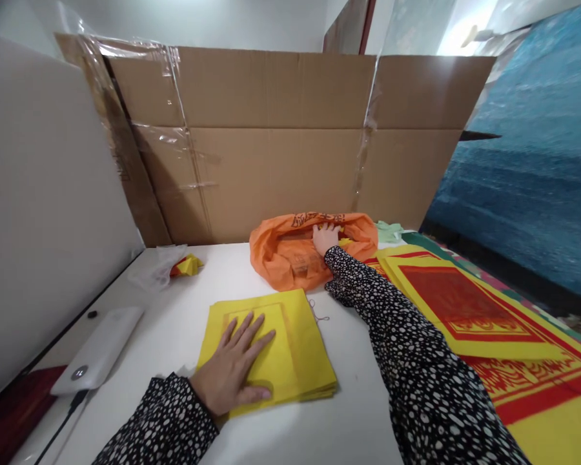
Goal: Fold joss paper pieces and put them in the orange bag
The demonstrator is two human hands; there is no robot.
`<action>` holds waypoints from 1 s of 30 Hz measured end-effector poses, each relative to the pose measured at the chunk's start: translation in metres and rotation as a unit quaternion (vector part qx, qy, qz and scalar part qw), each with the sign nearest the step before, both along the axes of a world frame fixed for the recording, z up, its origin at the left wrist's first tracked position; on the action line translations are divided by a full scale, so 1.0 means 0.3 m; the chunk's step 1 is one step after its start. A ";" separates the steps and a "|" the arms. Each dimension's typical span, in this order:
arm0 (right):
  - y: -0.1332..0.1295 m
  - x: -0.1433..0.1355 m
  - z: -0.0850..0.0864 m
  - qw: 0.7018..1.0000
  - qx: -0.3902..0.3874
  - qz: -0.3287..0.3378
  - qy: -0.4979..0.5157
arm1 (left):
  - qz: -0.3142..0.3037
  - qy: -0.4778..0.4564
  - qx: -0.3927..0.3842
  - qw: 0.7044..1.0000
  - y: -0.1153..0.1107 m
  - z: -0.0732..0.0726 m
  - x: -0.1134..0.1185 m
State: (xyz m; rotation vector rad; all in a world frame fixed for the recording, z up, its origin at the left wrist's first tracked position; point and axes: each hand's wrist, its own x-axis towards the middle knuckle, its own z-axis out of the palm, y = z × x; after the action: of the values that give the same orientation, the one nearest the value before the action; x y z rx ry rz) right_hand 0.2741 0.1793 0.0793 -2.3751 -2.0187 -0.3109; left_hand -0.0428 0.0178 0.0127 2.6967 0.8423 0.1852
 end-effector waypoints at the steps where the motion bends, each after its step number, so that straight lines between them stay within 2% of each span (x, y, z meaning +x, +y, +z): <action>1: -0.020 -0.005 0.011 1.000 0.010 -0.002 -0.003 | -0.001 -0.002 0.000 1.000 -0.001 0.001 -0.001; 4: -0.116 -0.032 0.046 0.999 0.029 0.024 -0.004 | -0.010 -0.010 -0.011 1.000 -0.007 0.013 -0.001; 7: -0.278 -0.075 0.064 0.993 0.018 0.110 0.034 | -0.044 0.000 -0.042 0.998 -0.021 0.038 -0.002; 10: -0.475 -0.117 0.048 0.957 -0.065 0.251 0.130 | -0.043 0.025 -0.064 0.997 -0.041 0.071 -0.001; 12: -0.596 -0.134 0.015 0.906 -0.136 0.344 0.206 | -0.032 0.044 -0.071 0.996 -0.052 0.090 0.002; 14: -0.690 -0.140 -0.030 0.871 -0.156 0.390 0.255 | -0.035 0.052 -0.078 0.995 -0.057 0.102 0.004; 15: -0.724 -0.140 -0.055 0.863 -0.154 0.399 0.268 | -0.038 0.049 -0.083 0.995 -0.058 0.105 0.004; 18: -0.780 -0.136 -0.115 0.866 -0.130 0.396 0.278 | -0.040 0.021 -0.094 0.994 -0.057 0.110 -0.002; 20: -0.792 -0.138 -0.133 0.873 -0.113 0.390 0.269 | -0.040 0.003 -0.103 0.994 -0.058 0.118 -0.005; 27: -0.789 -0.166 -0.112 0.881 -0.098 0.397 0.236 | -0.041 -0.047 -0.108 0.992 -0.086 0.174 0.014; 30: -0.793 -0.165 -0.096 0.880 -0.094 0.390 0.253 | 0.002 -0.033 -0.083 0.996 -0.092 0.186 0.011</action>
State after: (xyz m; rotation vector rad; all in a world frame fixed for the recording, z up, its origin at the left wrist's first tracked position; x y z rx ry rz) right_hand 0.2248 -0.0585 0.0504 -1.2794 -2.5262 0.4836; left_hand -0.0396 -0.0099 0.0685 2.5200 0.8057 0.1960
